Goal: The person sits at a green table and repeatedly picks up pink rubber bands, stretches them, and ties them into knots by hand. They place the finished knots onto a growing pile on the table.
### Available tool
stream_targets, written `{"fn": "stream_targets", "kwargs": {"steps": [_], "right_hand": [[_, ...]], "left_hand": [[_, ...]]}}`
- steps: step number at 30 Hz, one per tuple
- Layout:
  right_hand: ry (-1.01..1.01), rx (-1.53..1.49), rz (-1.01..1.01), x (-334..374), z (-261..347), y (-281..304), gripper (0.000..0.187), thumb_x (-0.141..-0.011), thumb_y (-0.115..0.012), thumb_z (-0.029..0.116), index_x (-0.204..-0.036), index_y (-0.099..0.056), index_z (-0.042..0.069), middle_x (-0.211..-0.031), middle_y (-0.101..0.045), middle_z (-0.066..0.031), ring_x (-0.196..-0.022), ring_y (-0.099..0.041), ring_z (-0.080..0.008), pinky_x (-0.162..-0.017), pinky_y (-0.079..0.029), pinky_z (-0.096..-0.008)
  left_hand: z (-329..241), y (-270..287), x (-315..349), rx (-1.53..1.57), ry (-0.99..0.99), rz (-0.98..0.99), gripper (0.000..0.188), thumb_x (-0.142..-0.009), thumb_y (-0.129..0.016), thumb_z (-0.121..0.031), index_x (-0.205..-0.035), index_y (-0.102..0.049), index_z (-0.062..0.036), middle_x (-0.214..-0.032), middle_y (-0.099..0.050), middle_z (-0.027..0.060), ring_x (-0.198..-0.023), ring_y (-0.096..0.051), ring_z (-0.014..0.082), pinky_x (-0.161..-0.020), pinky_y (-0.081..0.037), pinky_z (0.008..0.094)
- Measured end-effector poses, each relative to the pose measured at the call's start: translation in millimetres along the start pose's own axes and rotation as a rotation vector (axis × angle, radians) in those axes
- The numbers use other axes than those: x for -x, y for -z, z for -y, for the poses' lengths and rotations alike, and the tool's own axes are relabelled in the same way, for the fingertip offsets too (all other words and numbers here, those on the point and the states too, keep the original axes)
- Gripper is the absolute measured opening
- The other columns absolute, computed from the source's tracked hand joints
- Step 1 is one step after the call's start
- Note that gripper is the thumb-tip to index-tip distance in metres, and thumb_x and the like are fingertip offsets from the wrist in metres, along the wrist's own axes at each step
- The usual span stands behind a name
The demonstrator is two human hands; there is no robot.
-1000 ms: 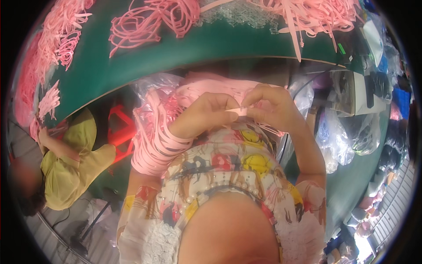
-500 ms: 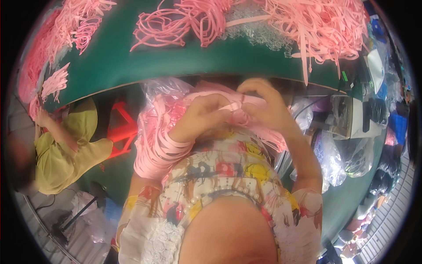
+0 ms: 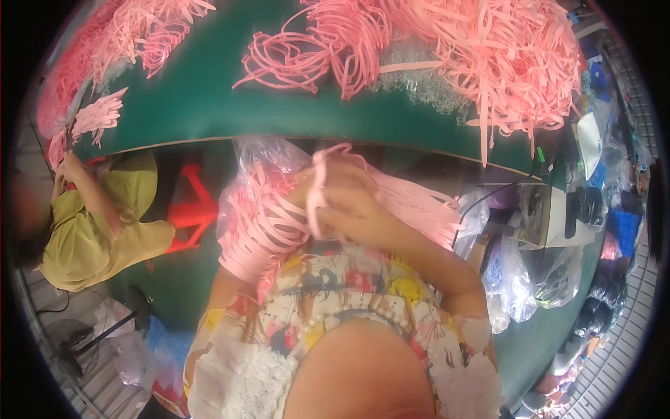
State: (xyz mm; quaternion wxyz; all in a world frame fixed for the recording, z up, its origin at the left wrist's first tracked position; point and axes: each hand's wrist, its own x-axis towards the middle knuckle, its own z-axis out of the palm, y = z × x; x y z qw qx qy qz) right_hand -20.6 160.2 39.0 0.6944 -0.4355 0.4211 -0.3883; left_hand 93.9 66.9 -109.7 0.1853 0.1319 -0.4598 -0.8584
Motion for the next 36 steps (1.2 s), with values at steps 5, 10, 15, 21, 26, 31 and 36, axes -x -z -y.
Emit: {"fn": "stream_targets", "kwargs": {"steps": [5, 10, 15, 21, 26, 31, 36], "right_hand": [[0.135, 0.332, 0.228, -41, -3, -26, 0.02, -0.092, -0.053, 0.02, -0.084, -0.059, 0.003, -0.068, -0.061, -0.0093, -0.059, -0.057, -0.0165, -0.054, -0.045, -0.0318], [0.352, 1.34, 0.2, -52, 37, -27, 0.027, -0.086, -0.058, 0.029, -0.074, -0.065, 0.006, -0.069, -0.062, -0.0164, -0.063, -0.061, -0.032, -0.058, -0.046, -0.0434], [0.647, 1.264, -0.069, -93, 50, 28, 0.018, -0.079, -0.06, 0.024, -0.08, -0.067, 0.008, -0.076, -0.064, -0.0103, -0.07, -0.061, -0.0308, -0.064, -0.046, -0.0445], [0.896, 1.478, -0.691, -156, 81, 87, 0.018, -0.079, -0.059, 0.018, -0.093, -0.064, 0.008, -0.093, -0.063, -0.0108, -0.091, -0.057, -0.031, -0.078, -0.043, -0.0449], [0.655, 1.704, -0.753, -190, 78, 101, 0.02, -0.078, -0.06, 0.019, -0.093, -0.067, 0.009, -0.096, -0.064, -0.0104, -0.091, -0.058, -0.0309, -0.076, -0.042, -0.0495], [0.497, 1.795, -0.74, -192, 94, 96, 0.016, -0.078, -0.061, 0.022, -0.084, -0.07, 0.01, -0.093, -0.066, -0.0101, -0.092, -0.06, -0.0298, -0.068, -0.041, -0.0462], [0.77, 1.005, -0.696, -161, 113, 99, 0.016, -0.077, -0.066, 0.014, -0.09, -0.07, 0.006, -0.086, -0.067, -0.0125, -0.079, -0.064, -0.0243, -0.077, -0.045, -0.0418]], "left_hand": [[-47, -56, -32, -0.265, 0.063, 0.144, 0.018, -0.088, -0.059, -0.011, -0.1, -0.066, 0.0005, -0.094, -0.065, 0.012, -0.085, -0.061, 0.0151, -0.075, -0.049, 0.0264], [-29, -93, -18, -0.875, -0.482, 0.338, 0.02, -0.089, -0.055, -0.015, -0.101, -0.066, -0.0032, -0.097, -0.066, 0.0098, -0.088, -0.062, 0.0217, -0.079, -0.049, 0.0331], [-41, -102, -5, -0.901, -0.307, 0.44, 0.021, -0.086, -0.055, -0.016, -0.098, -0.066, -0.0047, -0.097, -0.065, 0.0116, -0.09, -0.062, 0.0292, -0.081, -0.048, 0.0398], [-73, -103, -3, -0.882, -0.366, 0.376, 0.017, -0.085, -0.058, -0.012, -0.097, -0.065, -0.0023, -0.088, -0.063, 0.0138, -0.084, -0.061, 0.0327, -0.075, -0.05, 0.039], [-86, -94, 1, -0.956, -0.434, 0.112, 0.018, -0.08, -0.059, -0.01, -0.095, -0.066, -0.0028, -0.089, -0.065, 0.0137, -0.083, -0.062, 0.0329, -0.073, -0.049, 0.0409], [-103, -70, 7, -0.989, -0.478, -0.231, 0.019, -0.08, -0.06, -0.005, -0.098, -0.066, -0.0021, -0.092, -0.064, 0.0146, -0.082, -0.062, 0.0286, -0.071, -0.05, 0.0359], [-127, -51, 6, -0.944, -0.58, -0.61, 0.026, -0.084, -0.058, -0.002, -0.109, -0.063, -0.0028, -0.109, -0.06, 0.0106, -0.083, -0.06, 0.017, -0.072, -0.048, 0.0272]]}}
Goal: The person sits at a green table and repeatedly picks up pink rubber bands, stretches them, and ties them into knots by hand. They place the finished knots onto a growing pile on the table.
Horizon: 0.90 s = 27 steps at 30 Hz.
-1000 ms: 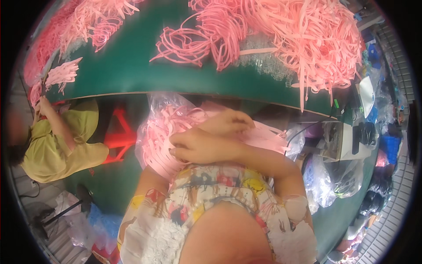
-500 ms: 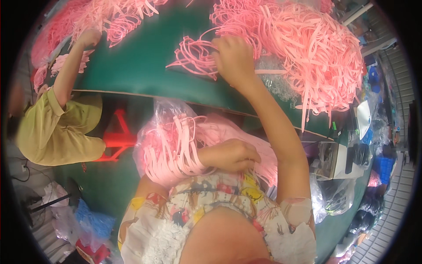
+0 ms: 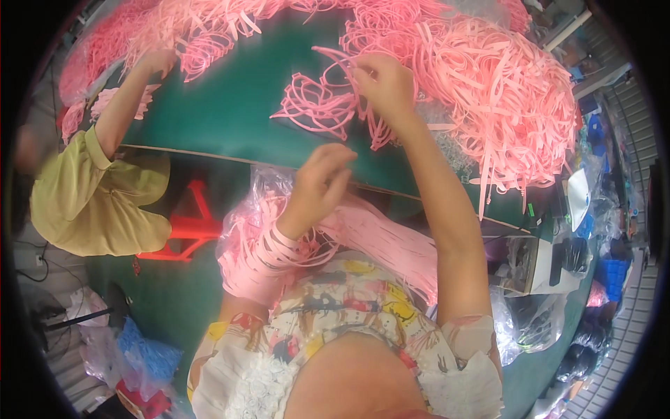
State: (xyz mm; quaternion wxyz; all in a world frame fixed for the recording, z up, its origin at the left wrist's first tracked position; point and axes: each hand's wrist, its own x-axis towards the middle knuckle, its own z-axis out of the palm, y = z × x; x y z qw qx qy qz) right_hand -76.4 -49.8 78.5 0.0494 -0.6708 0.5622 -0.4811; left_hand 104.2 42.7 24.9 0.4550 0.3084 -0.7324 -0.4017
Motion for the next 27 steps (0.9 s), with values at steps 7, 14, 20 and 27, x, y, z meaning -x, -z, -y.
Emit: {"fn": "stream_targets", "kwargs": {"steps": [7, 14, 20, 27], "right_hand": [[0.48, 0.085, -0.306, 52, 3, 49, 0.015, -0.074, -0.07, 0.007, -0.088, -0.067, 0.005, -0.085, -0.065, -0.0096, -0.076, -0.062, -0.0265, -0.068, -0.048, -0.036], [0.673, 0.19, 0.017, 204, 34, 95, 0.021, -0.064, -0.07, 0.014, -0.085, -0.066, 0.009, -0.083, -0.059, -0.0006, -0.076, -0.06, -0.0182, -0.064, -0.046, -0.0308], [0.367, 0.143, -0.134, 289, 32, 123, 0.021, -0.076, -0.061, 0.016, -0.096, -0.062, 0.01, -0.093, -0.058, -0.002, -0.093, -0.056, -0.0228, -0.079, -0.041, -0.0397], [-0.361, 0.48, -0.218, 377, -21, 102, 0.018, -0.079, -0.06, 0.018, -0.094, -0.063, 0.009, -0.096, -0.058, -0.0045, -0.095, -0.053, -0.0259, -0.084, -0.04, -0.0458]], "left_hand": [[11, -7, 0, 0.549, 0.283, 0.084, 0.03, -0.089, -0.055, -0.008, -0.118, -0.057, -0.0041, -0.112, -0.058, 0.0095, -0.09, -0.06, 0.0184, -0.076, -0.049, 0.0276], [-18, -34, 2, 0.939, 0.799, 0.544, 0.038, -0.092, -0.056, -0.028, -0.113, -0.06, 0.0029, -0.095, -0.064, 0.0069, -0.083, -0.06, 0.0137, -0.073, -0.049, 0.028], [-48, -90, 18, 0.792, 0.866, 0.691, 0.027, -0.089, -0.053, -0.016, -0.11, -0.056, 0.0017, -0.091, -0.061, 0.0065, -0.084, -0.06, 0.0132, -0.078, -0.049, 0.0268], [-15, -127, 35, 0.554, 0.652, 0.684, 0.022, -0.093, -0.053, -0.018, -0.108, -0.057, -0.0022, -0.093, -0.057, 0.0029, -0.083, -0.05, 0.0123, -0.069, -0.042, 0.0261]]}}
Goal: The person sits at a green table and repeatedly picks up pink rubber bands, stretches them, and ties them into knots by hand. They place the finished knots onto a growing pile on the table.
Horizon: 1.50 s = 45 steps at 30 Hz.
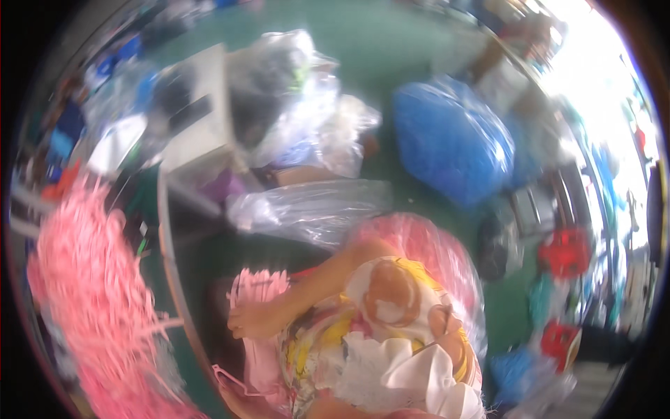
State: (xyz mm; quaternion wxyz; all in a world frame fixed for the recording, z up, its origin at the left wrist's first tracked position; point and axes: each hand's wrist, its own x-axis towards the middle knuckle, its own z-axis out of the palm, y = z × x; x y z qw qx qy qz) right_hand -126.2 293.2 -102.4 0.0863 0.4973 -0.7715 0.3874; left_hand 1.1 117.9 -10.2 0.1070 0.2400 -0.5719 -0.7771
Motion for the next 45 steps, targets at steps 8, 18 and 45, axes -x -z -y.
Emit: {"fn": "stream_targets", "kwargs": {"steps": [8, 18, 45], "right_hand": [[-0.162, 0.221, 0.304, 8, -27, -52, 0.018, -0.075, -0.064, 0.022, -0.09, -0.07, 0.014, -0.106, -0.059, -0.0037, -0.107, -0.05, -0.0258, -0.094, -0.037, -0.0478], [-0.169, 0.386, 0.52, -19, -9, -18, 0.018, -0.079, -0.064, 0.024, -0.094, -0.072, 0.019, -0.114, -0.058, -0.0019, -0.116, -0.047, -0.0256, -0.105, -0.028, -0.0568], [0.017, 0.313, 0.346, -19, -19, -56, 0.028, -0.055, -0.073, 0.025, -0.081, -0.07, 0.013, -0.094, -0.067, -0.0064, -0.098, -0.059, -0.0278, -0.089, -0.038, -0.0604]], "left_hand": [[-22, -46, 17, -0.362, 0.055, 0.134, 0.017, -0.093, -0.056, -0.022, -0.09, -0.056, -0.0051, -0.063, -0.041, -0.0015, -0.058, -0.038, 0.0092, -0.053, -0.031, 0.0239], [-16, -37, 17, -0.31, 0.021, 0.236, 0.019, -0.093, -0.056, -0.021, -0.085, -0.054, -0.0035, -0.062, -0.04, 0.0, -0.058, -0.037, 0.0103, -0.053, -0.03, 0.0254], [-30, -14, 25, -0.496, 0.012, 0.284, 0.025, -0.095, -0.05, -0.019, -0.112, -0.056, -0.0008, -0.1, -0.058, 0.0065, -0.09, -0.053, 0.0145, -0.077, -0.043, 0.0264]]}}
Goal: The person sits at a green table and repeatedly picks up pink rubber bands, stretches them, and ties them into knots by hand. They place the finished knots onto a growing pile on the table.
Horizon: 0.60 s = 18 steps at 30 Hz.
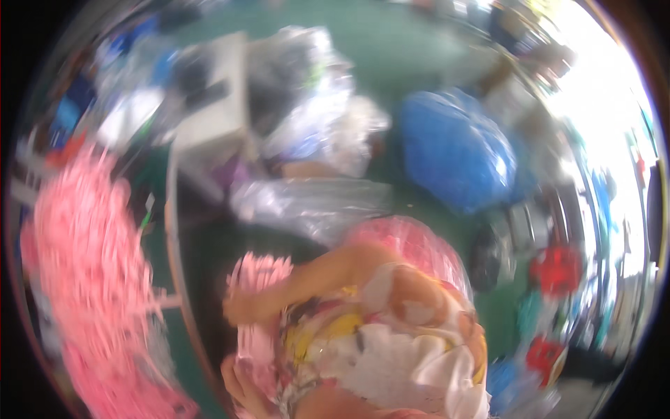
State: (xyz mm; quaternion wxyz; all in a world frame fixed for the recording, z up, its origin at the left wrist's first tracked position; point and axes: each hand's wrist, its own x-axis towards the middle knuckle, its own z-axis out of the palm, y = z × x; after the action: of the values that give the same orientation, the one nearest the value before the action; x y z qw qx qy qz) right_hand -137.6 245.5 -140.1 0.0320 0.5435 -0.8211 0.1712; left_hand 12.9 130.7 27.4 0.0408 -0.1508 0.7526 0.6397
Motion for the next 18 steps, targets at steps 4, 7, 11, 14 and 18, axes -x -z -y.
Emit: {"fn": "stream_targets", "kwargs": {"steps": [4, 7, 11, 14, 18], "right_hand": [[-0.222, -0.158, 0.356, -5, 0, -10, 0.026, -0.052, -0.072, 0.021, -0.077, -0.069, 0.013, -0.084, -0.067, -0.0099, -0.087, -0.062, -0.0297, -0.086, -0.04, -0.0605], [-0.095, 0.005, 0.123, 2, -9, 11, 0.014, -0.062, -0.066, 0.013, -0.076, -0.066, 0.01, -0.081, -0.066, -0.0116, -0.084, -0.063, -0.032, -0.085, -0.037, -0.0647], [-0.077, -0.339, -0.118, 0, -19, 65, 0.011, -0.081, -0.06, 0.009, -0.091, -0.063, 0.008, -0.087, -0.061, -0.011, -0.082, -0.059, -0.0328, -0.074, -0.046, -0.0435], [-0.14, -0.374, 0.051, 1, -22, 76, 0.01, -0.079, -0.062, 0.01, -0.089, -0.063, 0.009, -0.086, -0.06, -0.0097, -0.085, -0.059, -0.0306, -0.075, -0.048, -0.04], [-0.07, -0.291, 0.133, 3, -24, 74, 0.007, -0.075, -0.066, 0.01, -0.083, -0.065, 0.009, -0.083, -0.058, -0.0084, -0.084, -0.06, -0.0279, -0.074, -0.049, -0.039]], "left_hand": [[-11, 12, 2, -0.153, -0.058, -0.01, 0.016, -0.094, -0.049, -0.008, -0.106, -0.056, 0.0004, -0.099, -0.055, 0.0059, -0.091, -0.05, 0.0122, -0.082, -0.042, 0.0259], [-12, 21, 16, -0.103, -0.042, -0.097, 0.013, -0.093, -0.051, -0.005, -0.103, -0.057, 0.0012, -0.094, -0.056, 0.0056, -0.084, -0.052, 0.0116, -0.076, -0.043, 0.025], [-13, 33, 38, -0.085, -0.068, -0.245, 0.015, -0.092, -0.051, -0.007, -0.1, -0.059, 0.0029, -0.09, -0.059, 0.0073, -0.082, -0.055, 0.0124, -0.073, -0.043, 0.0245], [-1, 36, 47, -0.072, -0.072, -0.325, 0.018, -0.092, -0.052, -0.009, -0.101, -0.061, 0.0038, -0.091, -0.061, 0.0087, -0.082, -0.056, 0.0134, -0.073, -0.044, 0.0254], [3, 42, 53, -0.075, -0.079, -0.368, 0.02, -0.091, -0.052, -0.01, -0.101, -0.062, 0.005, -0.09, -0.063, 0.0111, -0.081, -0.058, 0.0163, -0.073, -0.044, 0.0275]]}}
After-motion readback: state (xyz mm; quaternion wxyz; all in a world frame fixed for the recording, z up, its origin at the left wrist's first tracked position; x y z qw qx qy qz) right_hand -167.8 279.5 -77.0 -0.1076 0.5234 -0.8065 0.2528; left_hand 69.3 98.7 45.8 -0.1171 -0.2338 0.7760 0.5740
